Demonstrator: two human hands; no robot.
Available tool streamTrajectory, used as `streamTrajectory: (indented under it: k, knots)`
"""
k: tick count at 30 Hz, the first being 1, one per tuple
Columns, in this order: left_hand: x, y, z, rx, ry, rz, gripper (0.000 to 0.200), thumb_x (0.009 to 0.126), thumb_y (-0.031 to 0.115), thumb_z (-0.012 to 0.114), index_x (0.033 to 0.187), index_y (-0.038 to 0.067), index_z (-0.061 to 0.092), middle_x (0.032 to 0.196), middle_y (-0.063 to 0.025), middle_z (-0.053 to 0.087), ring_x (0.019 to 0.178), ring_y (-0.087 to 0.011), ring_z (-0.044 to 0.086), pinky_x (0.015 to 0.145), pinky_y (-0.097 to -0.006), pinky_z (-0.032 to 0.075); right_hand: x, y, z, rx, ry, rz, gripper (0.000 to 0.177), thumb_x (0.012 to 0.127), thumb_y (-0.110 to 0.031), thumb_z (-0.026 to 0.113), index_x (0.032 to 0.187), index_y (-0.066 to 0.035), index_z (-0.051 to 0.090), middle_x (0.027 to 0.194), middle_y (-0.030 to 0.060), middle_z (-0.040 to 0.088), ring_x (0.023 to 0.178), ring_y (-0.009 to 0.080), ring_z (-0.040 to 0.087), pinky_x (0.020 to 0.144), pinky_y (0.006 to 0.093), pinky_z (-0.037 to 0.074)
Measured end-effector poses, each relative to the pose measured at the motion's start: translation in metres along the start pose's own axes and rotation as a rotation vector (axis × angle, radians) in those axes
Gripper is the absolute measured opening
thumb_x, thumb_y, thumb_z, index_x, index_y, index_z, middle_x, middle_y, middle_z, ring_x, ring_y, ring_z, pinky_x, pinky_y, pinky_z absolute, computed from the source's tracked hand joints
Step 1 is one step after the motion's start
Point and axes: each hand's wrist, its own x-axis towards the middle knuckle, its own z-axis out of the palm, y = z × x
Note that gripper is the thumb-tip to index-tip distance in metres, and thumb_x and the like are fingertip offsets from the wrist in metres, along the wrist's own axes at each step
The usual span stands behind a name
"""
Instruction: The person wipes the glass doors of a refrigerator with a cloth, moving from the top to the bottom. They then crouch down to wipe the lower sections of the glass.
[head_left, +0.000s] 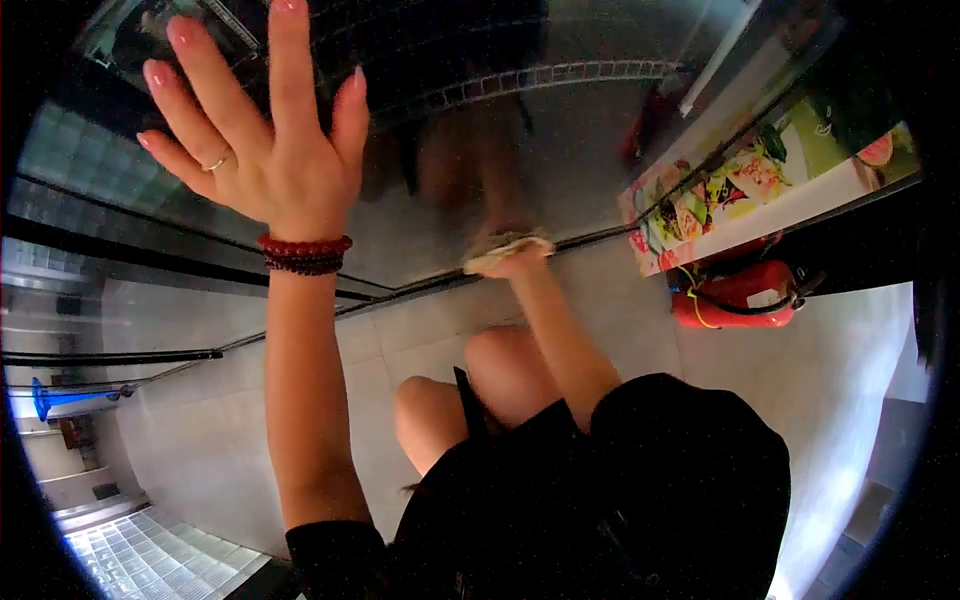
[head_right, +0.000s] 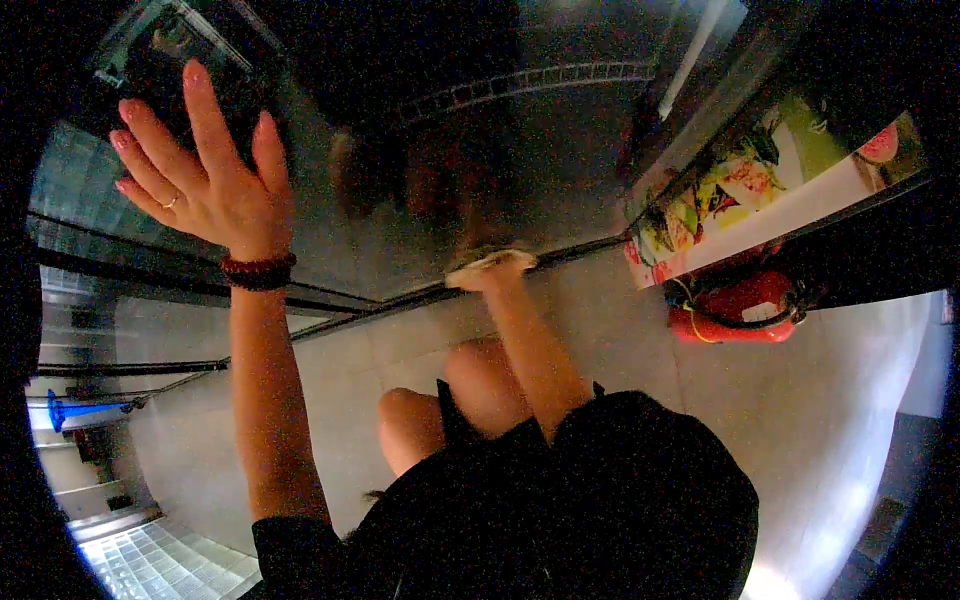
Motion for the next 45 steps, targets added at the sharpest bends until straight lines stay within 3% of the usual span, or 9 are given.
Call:
streamTrajectory:
  k: [3, 8, 15, 20, 26, 28, 30, 36, 45]
  knots:
    - [0.000, 0.004, -0.004, 0.045, -0.023, 0.011, 0.053, 0.093, 0.059, 0.038, 0.133, 0.027, 0.054, 0.146, -0.0182, 0.037, 0.133, -0.0385, 0.033, 0.108, -0.0561, 0.021, -0.029, -0.090, 0.015, -0.158, -0.149, -0.482, 0.042, 0.090, -0.048, 0.037, 0.090, -0.014, 0.061, 0.087, 0.0040, 0.061, 0.091, 0.0236, 0.057, 0.088, 0.0445, 0.046]
    - [0.002, 0.008, -0.007, 0.004, -0.041, -0.052, 0.047, 0.093, 0.055, 0.039, 0.131, 0.033, 0.055, 0.143, -0.0173, 0.041, 0.131, -0.0377, 0.036, 0.110, -0.0542, 0.015, -0.148, -0.104, 0.086, -0.258, -0.129, -1.128, 0.063, 0.099, -0.050, 0.021, 0.141, -0.004, 0.032, 0.134, 0.0187, 0.050, 0.110, 0.0318, 0.058, 0.086, 0.0332, 0.049]
    - [0.004, 0.008, -0.013, 0.007, -0.087, -0.038, 0.047, 0.093, 0.051, 0.041, 0.132, 0.028, 0.054, 0.145, -0.0184, 0.038, 0.133, -0.0390, 0.034, 0.111, -0.0552, 0.014, -0.134, 0.024, 0.099, -0.756, 0.349, -2.346, 0.052, 0.102, -0.027, 0.019, 0.146, -0.002, 0.025, 0.150, 0.0218, 0.026, 0.137, 0.0369, 0.027, 0.111, 0.0449, 0.023]
    - [0.005, 0.008, -0.015, -0.003, -0.097, -0.012, 0.049, 0.094, 0.050, 0.044, 0.134, 0.024, 0.053, 0.147, -0.0176, 0.035, 0.135, -0.0388, 0.031, 0.111, -0.0542, 0.015, -0.097, 0.153, 0.036, -1.303, -0.398, -2.448, 0.050, 0.095, -0.035, 0.046, 0.143, -0.021, 0.038, 0.154, 0.0185, 0.014, 0.142, 0.0424, 0.008, 0.108, 0.0634, 0.003]
    - [0.004, 0.003, -0.016, 0.005, -0.121, 0.009, 0.049, 0.091, 0.051, 0.047, 0.134, 0.027, 0.053, 0.147, -0.0178, 0.035, 0.135, -0.0389, 0.031, 0.110, -0.0558, 0.015, -0.075, 0.115, 0.020, -1.798, -0.772, -2.679, 0.042, 0.083, -0.034, 0.062, 0.124, -0.027, 0.054, 0.143, 0.0017, 0.039, 0.128, 0.0291, 0.036, 0.092, 0.0569, 0.033]
    - [0.005, 0.003, -0.017, 0.029, -0.116, 0.030, 0.051, 0.092, 0.051, 0.046, 0.135, 0.024, 0.051, 0.147, -0.0176, 0.034, 0.135, -0.0387, 0.031, 0.110, -0.0556, 0.017, -0.094, 0.083, 0.027, -1.887, -0.493, -2.675, 0.030, 0.080, -0.041, 0.062, 0.105, -0.024, 0.060, 0.128, 0.0035, 0.050, 0.111, 0.0288, 0.045, 0.083, 0.0542, 0.038]
    - [0.004, 0.003, -0.016, -0.026, -0.116, -0.021, 0.047, 0.090, 0.050, 0.049, 0.133, 0.032, 0.052, 0.146, -0.0154, 0.038, 0.134, -0.0372, 0.033, 0.110, -0.0568, 0.014, -0.115, 0.038, 0.051, -1.520, -0.501, -2.653, 0.053, 0.086, -0.045, 0.053, 0.132, -0.019, 0.050, 0.150, 0.0221, 0.020, 0.132, 0.0473, 0.022, 0.095, 0.0692, 0.019]
    - [0.006, 0.003, -0.021, -0.024, -0.129, -0.033, 0.049, 0.085, 0.048, 0.056, 0.132, 0.035, 0.053, 0.144, -0.0110, 0.041, 0.133, -0.0331, 0.036, 0.109, -0.0589, 0.015, -0.235, -0.065, 0.173, -0.638, 0.129, -2.753, 0.077, 0.094, -0.062, 0.014, 0.146, -0.008, 0.031, 0.150, 0.0202, 0.027, 0.135, 0.0422, 0.029, 0.110, 0.0515, 0.018]
    - [0.016, -0.012, -0.062, -0.538, -0.280, -0.184, 0.066, 0.082, 0.023, 0.063, 0.141, 0.008, 0.037, 0.149, -0.0155, 0.031, 0.139, -0.0371, 0.023, 0.112, -0.0548, 0.009, -0.276, 0.117, 0.184, -1.241, -0.267, -2.947, 0.057, 0.094, -0.051, 0.032, 0.143, -0.023, 0.041, 0.152, 0.0177, 0.026, 0.140, 0.0393, 0.018, 0.107, 0.0600, 0.009]
